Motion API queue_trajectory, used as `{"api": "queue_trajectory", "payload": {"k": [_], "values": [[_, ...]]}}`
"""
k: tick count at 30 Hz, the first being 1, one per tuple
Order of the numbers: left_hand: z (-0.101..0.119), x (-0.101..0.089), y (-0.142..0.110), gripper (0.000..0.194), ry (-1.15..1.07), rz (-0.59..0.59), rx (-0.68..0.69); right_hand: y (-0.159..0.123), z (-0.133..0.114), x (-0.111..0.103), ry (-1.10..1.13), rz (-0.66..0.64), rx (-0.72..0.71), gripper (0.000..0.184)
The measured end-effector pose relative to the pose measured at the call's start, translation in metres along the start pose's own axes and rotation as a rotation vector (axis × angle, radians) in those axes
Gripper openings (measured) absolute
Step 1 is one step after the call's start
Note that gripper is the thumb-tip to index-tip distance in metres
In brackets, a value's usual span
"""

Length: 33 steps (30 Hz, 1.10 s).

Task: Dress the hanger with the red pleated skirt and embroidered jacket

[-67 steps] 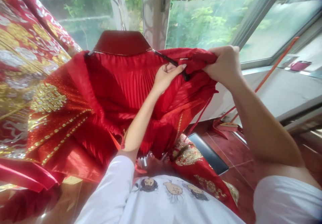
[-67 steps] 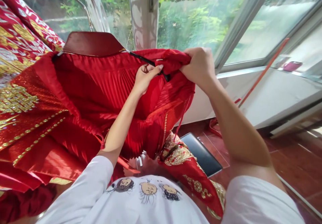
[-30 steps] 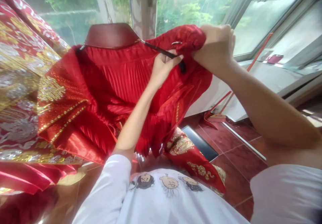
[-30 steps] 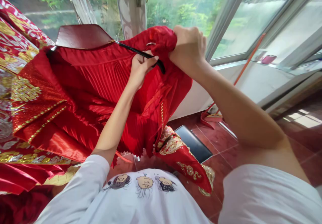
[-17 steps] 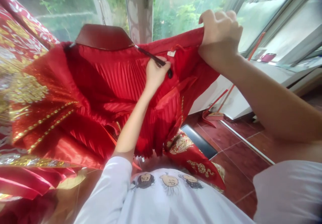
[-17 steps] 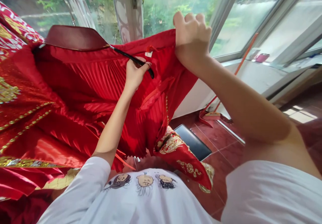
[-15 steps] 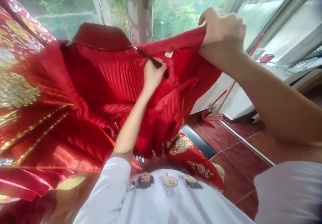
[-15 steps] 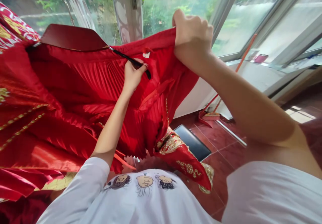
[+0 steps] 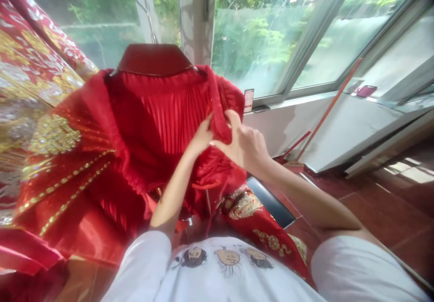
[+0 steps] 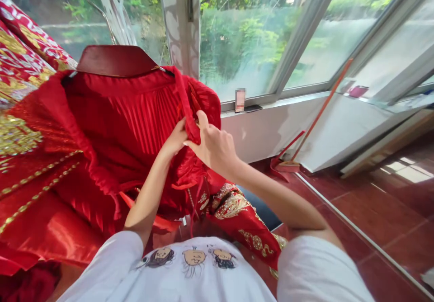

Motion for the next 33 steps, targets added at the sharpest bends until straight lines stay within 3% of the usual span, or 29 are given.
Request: {"api": "queue_trajectory", "payload": {"k": [3,6,9,12,15,17,20,23,26,28,30,33], "values": [[0.003,-0.012,-0.044,0.035,-0.024,-0.023,-0.090,-0.010,0.003,0.027,0.033,0.087,-0.005,0.051],[0.016,-0.015,-0.074,0.044,0.172,0.038,-0.092,-0.023,-0.002,0.032,0.097,0.168,-0.072,0.045],[0.037,-0.011,-0.087,0.057,0.412,0.222,0.040,-0.036,-0.008,0.027,0.244,0.217,-0.197,0.045],[0.055,-0.008,-0.084,0.059,0.575,0.382,0.155,-0.037,-0.003,0.021,0.513,0.269,-0.320,0.033],[0.058,-0.011,-0.070,0.039,0.640,0.335,0.117,-0.021,0.019,0.014,0.687,0.591,-0.089,0.024],[0.055,-0.014,-0.061,0.020,0.561,0.247,0.089,-0.006,0.030,0.014,0.669,0.709,0.112,0.027],[0.049,-0.016,-0.054,0.017,0.336,0.137,0.068,0.015,0.029,0.020,0.655,0.499,0.132,0.032],[0.045,-0.015,-0.052,0.020,0.179,0.061,0.050,0.025,0.024,0.025,0.857,0.230,0.036,0.036],[0.048,-0.015,-0.048,0.023,0.228,0.023,0.060,0.027,0.037,0.016,1.025,0.111,-0.002,0.040],[0.060,-0.016,-0.044,0.023,0.393,0.077,0.177,0.029,0.052,0.000,1.063,0.098,-0.043,0.044],[0.083,-0.019,-0.039,0.023,0.610,0.181,0.399,0.034,0.067,-0.021,1.116,0.093,-0.064,0.044],[0.126,-0.027,-0.030,0.021,0.981,0.326,0.701,0.050,0.086,-0.053,1.106,0.211,-0.030,0.035]]}}
Point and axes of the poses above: each hand's wrist, its own y-axis towards the middle knuckle, its own x-axis out of the palm, z = x × y, the point moved 2 cm from there along y, towards the middle knuckle, and after that the axes turned 6 degrees about -y, right-handed, at the moved point
